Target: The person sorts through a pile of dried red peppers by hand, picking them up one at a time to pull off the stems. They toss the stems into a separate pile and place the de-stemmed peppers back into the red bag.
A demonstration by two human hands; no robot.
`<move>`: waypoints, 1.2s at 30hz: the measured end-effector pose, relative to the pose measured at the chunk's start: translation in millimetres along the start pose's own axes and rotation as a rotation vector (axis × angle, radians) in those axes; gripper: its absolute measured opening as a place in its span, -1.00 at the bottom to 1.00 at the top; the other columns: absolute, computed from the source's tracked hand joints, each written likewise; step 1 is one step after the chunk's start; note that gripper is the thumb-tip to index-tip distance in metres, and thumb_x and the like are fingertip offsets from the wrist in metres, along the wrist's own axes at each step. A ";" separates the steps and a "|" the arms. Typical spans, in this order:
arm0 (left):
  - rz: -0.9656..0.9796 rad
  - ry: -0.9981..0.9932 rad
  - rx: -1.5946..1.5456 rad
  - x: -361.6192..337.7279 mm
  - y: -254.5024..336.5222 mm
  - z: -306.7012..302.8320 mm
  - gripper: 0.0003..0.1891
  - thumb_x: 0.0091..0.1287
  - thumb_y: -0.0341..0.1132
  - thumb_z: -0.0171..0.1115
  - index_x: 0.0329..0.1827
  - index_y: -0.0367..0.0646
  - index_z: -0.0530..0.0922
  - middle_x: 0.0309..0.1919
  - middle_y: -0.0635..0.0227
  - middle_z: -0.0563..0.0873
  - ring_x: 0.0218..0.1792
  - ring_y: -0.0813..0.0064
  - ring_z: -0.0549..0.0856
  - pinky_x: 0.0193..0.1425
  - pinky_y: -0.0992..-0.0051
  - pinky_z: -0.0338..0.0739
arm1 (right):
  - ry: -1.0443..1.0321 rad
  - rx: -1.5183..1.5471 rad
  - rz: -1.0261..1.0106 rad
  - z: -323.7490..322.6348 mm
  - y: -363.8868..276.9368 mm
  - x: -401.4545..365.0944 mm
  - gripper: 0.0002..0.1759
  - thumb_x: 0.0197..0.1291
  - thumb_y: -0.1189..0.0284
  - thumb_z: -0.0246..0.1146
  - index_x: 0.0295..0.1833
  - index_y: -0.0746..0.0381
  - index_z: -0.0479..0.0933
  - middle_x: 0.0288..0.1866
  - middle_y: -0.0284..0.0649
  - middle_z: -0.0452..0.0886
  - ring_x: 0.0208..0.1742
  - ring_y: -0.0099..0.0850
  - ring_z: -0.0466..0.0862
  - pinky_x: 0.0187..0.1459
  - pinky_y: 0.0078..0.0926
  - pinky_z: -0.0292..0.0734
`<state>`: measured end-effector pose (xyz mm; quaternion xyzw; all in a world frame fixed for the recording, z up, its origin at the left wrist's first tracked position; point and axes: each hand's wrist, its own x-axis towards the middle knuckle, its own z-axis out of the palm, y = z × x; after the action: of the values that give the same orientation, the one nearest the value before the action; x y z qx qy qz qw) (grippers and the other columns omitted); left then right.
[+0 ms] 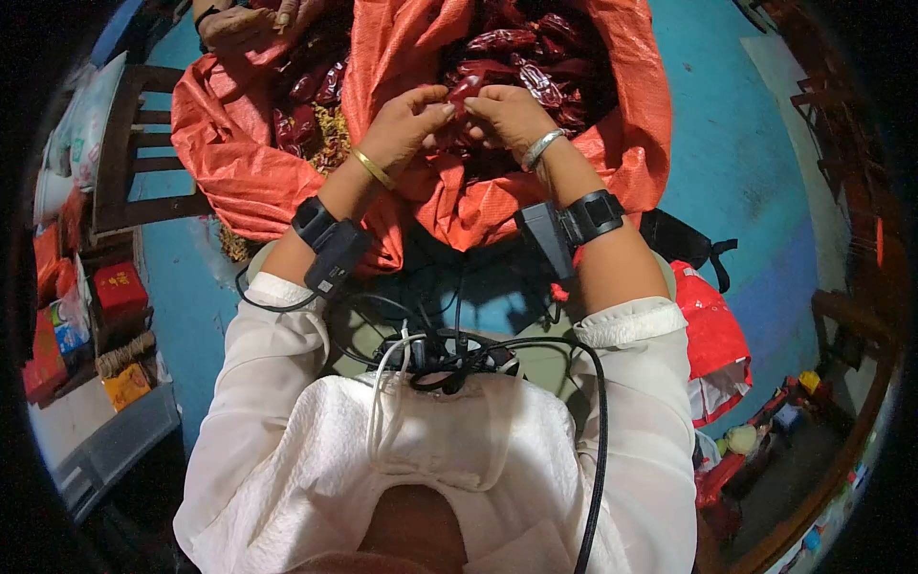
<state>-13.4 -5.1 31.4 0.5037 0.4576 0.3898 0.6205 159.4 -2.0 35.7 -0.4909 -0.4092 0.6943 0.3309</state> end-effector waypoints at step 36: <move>-0.137 0.075 -0.285 7.7 -3.0 -5.9 -0.78 0.18 -0.35 0.14 -0.13 -0.21 0.49 -0.37 0.47 0.58 -0.42 0.68 0.55 -0.36 0.66 0.50 | 0.233 -0.801 -0.184 -27.5 21.3 12.1 -0.71 -0.06 0.38 0.25 -0.18 0.25 0.55 -0.28 -0.18 0.61 -0.31 -0.31 0.60 -0.21 -0.44 0.46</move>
<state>-16.9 3.1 26.7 0.3632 0.4539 0.4260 0.6933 180.7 5.6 6.7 -0.6173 -0.6485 0.3880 0.2187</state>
